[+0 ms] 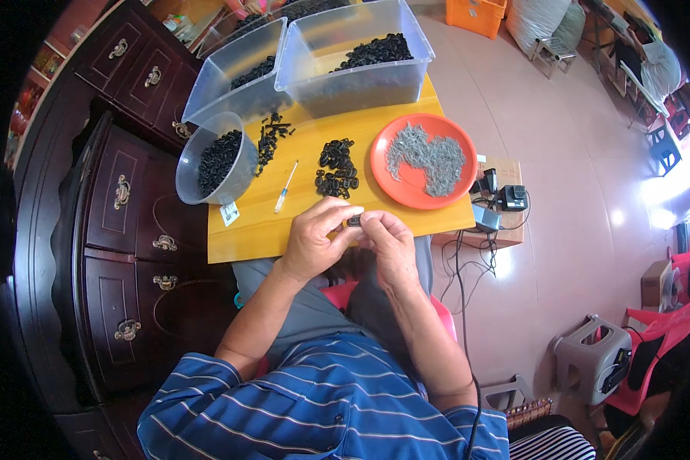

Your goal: The person sits at a table and assembles keyrings by hand. They pick up small black plastic components and metal split rings from containers and a plate, then manually thread the rings through the plastic parts to create finished units.

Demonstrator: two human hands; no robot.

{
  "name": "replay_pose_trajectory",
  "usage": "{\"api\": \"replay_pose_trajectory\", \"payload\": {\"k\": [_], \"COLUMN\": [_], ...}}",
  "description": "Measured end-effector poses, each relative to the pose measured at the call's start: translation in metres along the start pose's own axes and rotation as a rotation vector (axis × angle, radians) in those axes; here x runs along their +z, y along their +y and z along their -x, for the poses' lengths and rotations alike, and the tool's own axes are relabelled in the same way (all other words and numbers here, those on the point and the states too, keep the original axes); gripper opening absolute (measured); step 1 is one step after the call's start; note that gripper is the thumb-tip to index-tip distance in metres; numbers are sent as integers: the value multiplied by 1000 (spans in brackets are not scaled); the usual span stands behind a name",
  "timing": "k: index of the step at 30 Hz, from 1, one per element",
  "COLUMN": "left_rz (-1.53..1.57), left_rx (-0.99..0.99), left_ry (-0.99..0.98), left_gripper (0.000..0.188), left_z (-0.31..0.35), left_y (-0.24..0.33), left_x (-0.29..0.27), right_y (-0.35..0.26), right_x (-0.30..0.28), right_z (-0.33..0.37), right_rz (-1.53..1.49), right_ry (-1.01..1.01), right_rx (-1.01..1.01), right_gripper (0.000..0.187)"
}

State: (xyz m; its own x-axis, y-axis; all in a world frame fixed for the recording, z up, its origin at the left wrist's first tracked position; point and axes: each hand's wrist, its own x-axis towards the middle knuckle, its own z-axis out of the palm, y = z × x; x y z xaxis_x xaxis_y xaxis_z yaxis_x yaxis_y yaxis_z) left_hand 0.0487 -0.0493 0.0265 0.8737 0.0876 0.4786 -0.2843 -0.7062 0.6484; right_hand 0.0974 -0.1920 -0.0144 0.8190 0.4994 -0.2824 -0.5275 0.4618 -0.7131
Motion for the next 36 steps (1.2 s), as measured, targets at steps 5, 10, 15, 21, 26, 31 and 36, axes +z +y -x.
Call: {"api": "replay_pose_trajectory", "payload": {"k": [5, 10, 15, 21, 26, 31, 36], "left_rz": [-54, -67, -5, 119, -55, -409, -228], "left_rx": [45, 55, -8, -149, -370, -296, -267], "left_ry": [-26, -27, -43, -145, -364, -283, 178], "left_gripper": [32, 32, 28, 18, 15, 12, 44], "left_z": [-2, 2, 0, 14, 1, -64, -137], "left_y": [0, -6, 5, -9, -32, -100, -157], "left_x": [-5, -5, -12, -27, -87, -174, -212], "right_y": [2, 0, 3, 10, 1, 3, 0], "right_x": [-3, 0, -1, -1, 12, 16, 14], "right_z": [-2, 0, 0, 2, 13, 12, 13], "right_rz": [16, 47, 142, 504, 986, 1104, 1084], "right_ry": [-28, -45, -60, -142, -130, -135, -139], "right_rx": [-25, -40, -102, -149, -215, -322, -272], "right_gripper": [11, 11, 15, 20, 19, 16, 16]}}
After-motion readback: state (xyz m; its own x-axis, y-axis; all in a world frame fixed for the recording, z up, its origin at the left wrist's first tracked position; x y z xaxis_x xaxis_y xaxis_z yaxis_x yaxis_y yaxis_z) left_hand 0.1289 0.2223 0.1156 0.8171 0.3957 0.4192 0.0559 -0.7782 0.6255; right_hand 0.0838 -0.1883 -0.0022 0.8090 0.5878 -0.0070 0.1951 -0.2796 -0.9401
